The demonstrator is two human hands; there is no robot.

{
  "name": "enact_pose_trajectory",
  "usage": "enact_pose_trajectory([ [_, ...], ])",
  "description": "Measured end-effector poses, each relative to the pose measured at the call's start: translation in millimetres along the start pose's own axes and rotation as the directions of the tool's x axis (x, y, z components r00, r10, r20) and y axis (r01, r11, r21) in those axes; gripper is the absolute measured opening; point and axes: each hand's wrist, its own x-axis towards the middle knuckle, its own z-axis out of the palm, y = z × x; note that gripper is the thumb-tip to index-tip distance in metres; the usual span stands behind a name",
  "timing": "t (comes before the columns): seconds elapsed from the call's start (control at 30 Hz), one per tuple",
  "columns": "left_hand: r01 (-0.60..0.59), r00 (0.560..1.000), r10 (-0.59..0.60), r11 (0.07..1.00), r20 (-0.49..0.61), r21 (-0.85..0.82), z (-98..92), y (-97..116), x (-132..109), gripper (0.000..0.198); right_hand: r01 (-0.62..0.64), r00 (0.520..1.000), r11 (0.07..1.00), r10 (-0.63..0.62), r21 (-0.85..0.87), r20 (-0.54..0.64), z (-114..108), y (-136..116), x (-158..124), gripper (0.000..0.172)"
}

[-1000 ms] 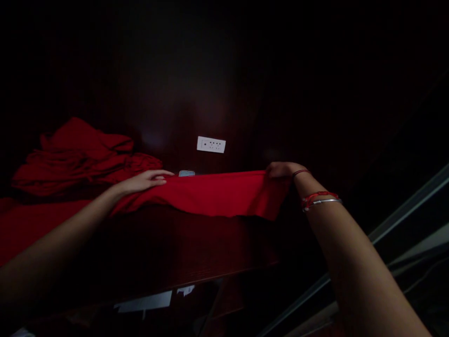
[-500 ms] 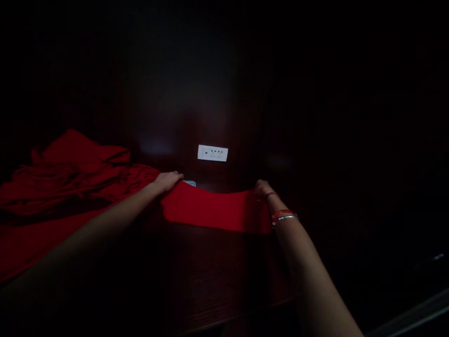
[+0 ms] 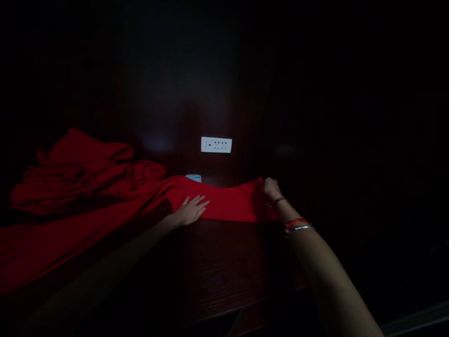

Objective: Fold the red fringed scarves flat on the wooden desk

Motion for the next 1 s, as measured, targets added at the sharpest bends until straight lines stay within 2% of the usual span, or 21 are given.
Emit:
enact_pose_trajectory([
  [0.07,0.058,0.989,-0.051,0.997,0.139,-0.043,-2.4,-2,14,0.045,0.014,0.996,0.999,-0.012,0.028,-0.084,-23,-13,-15,0.028],
  [0.13,0.062,0.979,-0.049,0.996,0.198,-0.061,-4.9,-1,22,0.047,0.14,0.973,0.987,-0.122,0.078,-0.197,-41,-37,-44,0.026],
  [0.2,0.017,0.986,-0.005,0.997,0.166,-0.071,-7.0,-1,22,0.046,0.353,0.925,0.932,-0.334,0.084,-0.183,-47,-69,-86,0.023],
  [0.23,-0.017,0.993,0.026,0.997,0.118,-0.074,-8.5,-2,19,0.045,0.444,0.894,0.89,-0.432,0.101,-0.118,-44,-85,-109,0.023],
  [0.27,-0.045,0.997,0.05,0.996,0.061,-0.077,-10.6,-5,14,0.044,0.515,0.857,0.846,-0.514,0.139,-0.044,-38,-101,-132,0.024],
  [0.3,-0.067,0.998,0.067,0.995,-0.003,-0.072,-13.5,-10,6,0.043,0.598,0.789,0.775,-0.614,0.206,0.021,-30,-114,-152,0.027],
  [0.33,-0.081,0.995,0.078,0.995,-0.066,-0.052,-17.4,-16,-3,0.042,0.656,0.713,0.699,-0.698,0.285,0.067,-21,-125,-169,0.03],
  [0.37,-0.085,0.989,0.083,0.996,-0.125,-0.018,-22.1,-23,-14,0.041,0.699,0.618,0.607,-0.779,0.377,0.108,-12,-132,-180,0.031],
  [0.4,-0.077,0.98,0.082,0.997,-0.18,0.031,-27.6,-30,-27,0.04,0.704,0.56,0.55,-0.819,0.45,0.125,-4,-136,-187,0.032],
  [0.43,-0.057,0.969,0.076,0.994,-0.235,0.09,-33.5,-38,-41,0.039,0.695,0.536,0.518,-0.835,0.499,0.121,3,-137,-188,0.035],
  [0.47,-0.018,0.952,0.064,0.988,-0.298,0.155,-39.3,-44,-56,0.038,0.68,0.551,0.516,-0.828,0.521,0.101,9,-136,-185,0.037],
  [0.53,0.122,0.911,-0.007,0.959,-0.413,0.254,-48.8,-55,-90,0.041,0.656,0.641,0.568,-0.767,0.497,0.031,19,-130,-170,0.042],
  [0.6,0.295,0.875,-0.128,0.905,-0.466,0.305,-53.2,-62,-125,0.051,0.63,0.719,0.65,-0.694,0.424,-0.005,32,-122,-152,0.051],
  [0.7,0.499,0.85,-0.369,0.794,-0.376,0.348,-52.3,-73,-174,0.063,0.563,0.783,0.777,-0.61,0.282,0.117,58,-114,-137,0.067],
  [0.8,0.557,0.83,-0.529,0.757,-0.179,0.342,-58.4,-92,-208,0.049,0.561,0.794,0.813,-0.581,0.156,0.175,82,-111,-134,0.065],
  [0.87,0.567,0.821,-0.567,0.793,-0.072,0.224,-77.8,-110,-220,0.04,0.585,0.793,0.804,-0.595,0.11,0.131,91,-110,-135,0.063],
  [0.9,0.572,0.819,-0.573,0.812,-0.03,0.118,-93.4,-120,-222,0.036,0.594,0.791,0.799,-0.602,0.098,0.11,93,-110,-135,0.062],
  [0.97,0.551,0.832,-0.554,0.816,0.039,-0.172,-133.9,-137,-222,0.032,0.61,0.784,0.788,-0.615,0.08,0.086,94,-107,-134,0.06],
  [1.0,0.51,0.855,-0.514,0.805,0.071,-0.302,-156.3,-144,-220,0.033,0.619,0.779,0.782,-0.623,0.072,0.078,94,-105,-134,0.06],
])
